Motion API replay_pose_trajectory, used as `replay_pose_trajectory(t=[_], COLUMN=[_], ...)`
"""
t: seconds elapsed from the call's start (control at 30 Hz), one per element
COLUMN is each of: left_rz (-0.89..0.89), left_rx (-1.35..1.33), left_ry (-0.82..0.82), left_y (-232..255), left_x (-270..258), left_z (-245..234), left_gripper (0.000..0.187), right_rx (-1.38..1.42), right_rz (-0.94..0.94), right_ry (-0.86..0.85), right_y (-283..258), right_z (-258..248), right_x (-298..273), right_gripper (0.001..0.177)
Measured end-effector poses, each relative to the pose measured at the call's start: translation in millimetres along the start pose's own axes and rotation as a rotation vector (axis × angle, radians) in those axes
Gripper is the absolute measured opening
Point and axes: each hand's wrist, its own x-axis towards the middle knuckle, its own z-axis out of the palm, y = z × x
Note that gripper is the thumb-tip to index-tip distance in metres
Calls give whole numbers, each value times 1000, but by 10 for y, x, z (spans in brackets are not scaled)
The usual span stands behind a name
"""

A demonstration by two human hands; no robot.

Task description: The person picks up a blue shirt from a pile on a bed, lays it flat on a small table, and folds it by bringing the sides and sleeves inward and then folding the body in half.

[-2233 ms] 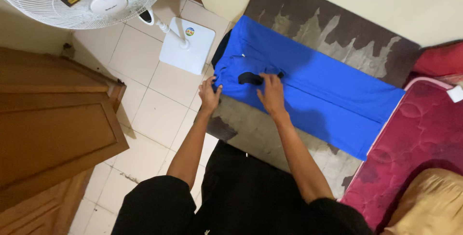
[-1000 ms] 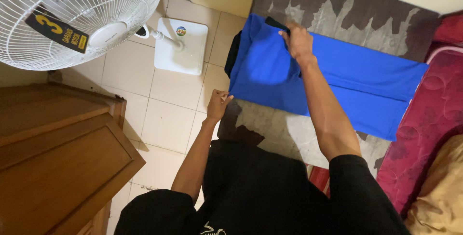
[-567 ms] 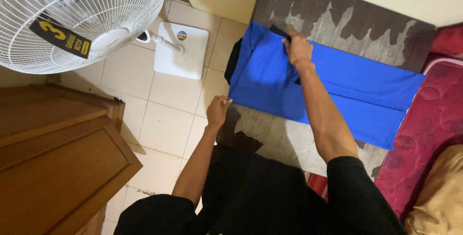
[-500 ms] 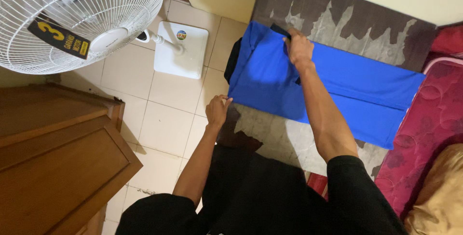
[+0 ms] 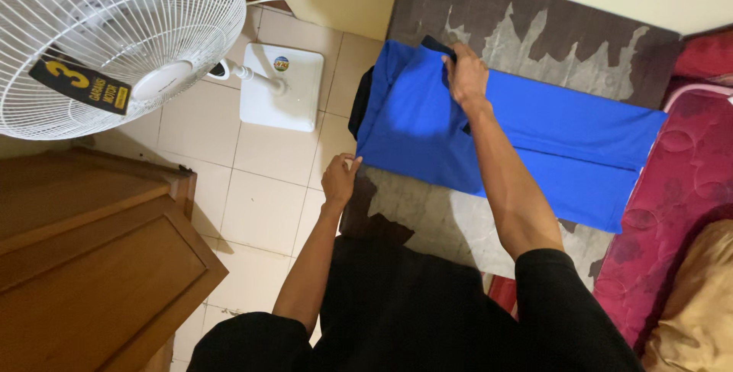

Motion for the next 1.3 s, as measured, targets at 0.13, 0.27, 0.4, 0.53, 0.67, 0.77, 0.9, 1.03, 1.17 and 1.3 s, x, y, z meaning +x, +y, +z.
replay_pose_trajectory(t=[0.13,0.27,0.4,0.53,0.67,0.77,0.9,1.03,1.17,1.3], left_rz=[-10,37,122,89,300,489,861,890,747,710], left_rx=[38,78,50,72,-25,-58,-58,51,330,365], left_ry=[-34,-27,62,27,38,-44,-130,-348,-437,-389], left_y=[52,64,102,181,417,715,1257,1623,1719,1674], left_x=[25,62,86,6,23,41,146,298,410,472], left_z=[51,94,143,104,99,228,634,1129,1507,1634], left_gripper=[27,25,21,22,24,21,40,37,28,25], right_rx=[26,48,61,208,307,327,300,153,140,315], right_rz=[-125,-224,-257,-384,-39,118,225,188,268,362], right_ry=[64,69,59,234,76,-5,-150,-60,-12,65], right_y=[19,42,-101,51,868,1650,2135,2016,2049,2254], right_z=[-28,-109,-234,-345,-296,-253,-293,-319,-187,25], right_x=[-2,31,34,-43,-376,-879,-1605,-1970,-2005,-2013], right_gripper=[25,22,26,48,23,13,16,28,24,21])
